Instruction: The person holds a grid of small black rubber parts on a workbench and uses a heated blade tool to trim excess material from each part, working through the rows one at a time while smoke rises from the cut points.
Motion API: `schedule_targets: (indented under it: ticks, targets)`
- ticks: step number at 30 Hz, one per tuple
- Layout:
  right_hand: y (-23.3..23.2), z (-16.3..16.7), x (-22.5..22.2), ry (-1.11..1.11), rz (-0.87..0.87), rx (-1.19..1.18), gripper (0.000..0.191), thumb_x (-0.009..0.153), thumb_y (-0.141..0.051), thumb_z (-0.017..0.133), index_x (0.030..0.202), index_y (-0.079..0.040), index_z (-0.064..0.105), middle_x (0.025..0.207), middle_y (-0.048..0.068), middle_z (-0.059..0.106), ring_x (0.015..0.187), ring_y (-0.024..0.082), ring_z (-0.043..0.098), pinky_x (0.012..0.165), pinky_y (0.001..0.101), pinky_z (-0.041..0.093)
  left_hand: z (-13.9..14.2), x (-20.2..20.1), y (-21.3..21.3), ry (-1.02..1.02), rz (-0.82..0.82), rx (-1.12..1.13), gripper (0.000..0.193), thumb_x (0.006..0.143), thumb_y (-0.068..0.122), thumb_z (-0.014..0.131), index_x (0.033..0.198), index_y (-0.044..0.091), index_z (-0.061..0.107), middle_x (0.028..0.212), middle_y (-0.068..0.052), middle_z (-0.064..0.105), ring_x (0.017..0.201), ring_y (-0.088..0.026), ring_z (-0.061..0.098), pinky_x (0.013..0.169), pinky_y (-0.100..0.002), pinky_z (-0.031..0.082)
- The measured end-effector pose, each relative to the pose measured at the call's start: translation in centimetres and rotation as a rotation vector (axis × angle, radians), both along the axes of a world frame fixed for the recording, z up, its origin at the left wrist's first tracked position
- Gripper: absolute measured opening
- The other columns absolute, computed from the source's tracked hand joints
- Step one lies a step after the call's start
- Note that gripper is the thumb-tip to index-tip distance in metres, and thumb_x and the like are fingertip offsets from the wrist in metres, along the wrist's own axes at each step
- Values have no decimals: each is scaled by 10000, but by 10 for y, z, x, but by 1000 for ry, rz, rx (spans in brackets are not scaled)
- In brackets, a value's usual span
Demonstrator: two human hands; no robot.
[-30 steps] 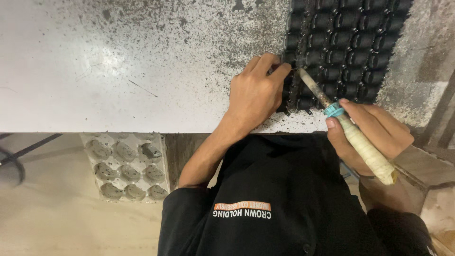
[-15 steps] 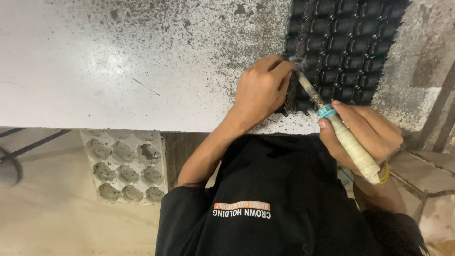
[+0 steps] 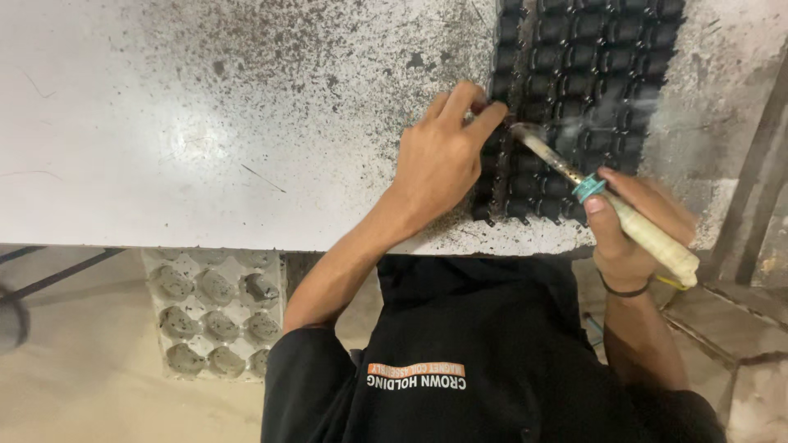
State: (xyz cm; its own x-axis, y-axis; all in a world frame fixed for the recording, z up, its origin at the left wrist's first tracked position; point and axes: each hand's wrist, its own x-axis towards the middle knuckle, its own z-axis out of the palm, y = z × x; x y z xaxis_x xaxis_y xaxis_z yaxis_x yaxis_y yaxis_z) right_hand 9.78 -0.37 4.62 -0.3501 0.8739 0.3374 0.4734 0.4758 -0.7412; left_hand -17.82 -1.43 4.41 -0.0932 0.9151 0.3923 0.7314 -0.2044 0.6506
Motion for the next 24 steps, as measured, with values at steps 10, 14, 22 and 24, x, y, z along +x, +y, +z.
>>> schedule_targets:
  ticks: [10,14,22,24]
  targets:
    - [-3,16,-27,-94,46,-1,277,1058,-152,812,1172,89,735,949,178,725,821,223,713,731,264,543,-53,3,0,-22,-39,-70,210,814,-2,676,993,59,765,973,-75,647,884,-244,664,607,-375,587]
    - [-2,39,-43,-223,126,55,243,1000,-76,800,1135,108,717,943,205,718,806,246,720,693,291,561,-52,4,2,-27,-49,-69,200,805,19,696,992,51,760,948,-84,629,871,-256,657,622,-386,590]
    - [3,58,-57,-262,189,98,250,941,-39,796,1108,125,711,931,222,714,811,275,719,641,297,552,-49,9,1,-58,-66,-69,227,771,6,703,989,49,752,952,-89,632,866,-275,663,634,-400,590]
    - [3,56,-54,-266,187,110,255,986,-65,817,1154,104,726,928,206,726,805,249,729,661,281,561,-48,11,2,-87,-71,-58,187,791,13,711,973,44,742,949,-89,639,866,-279,668,650,-411,592]
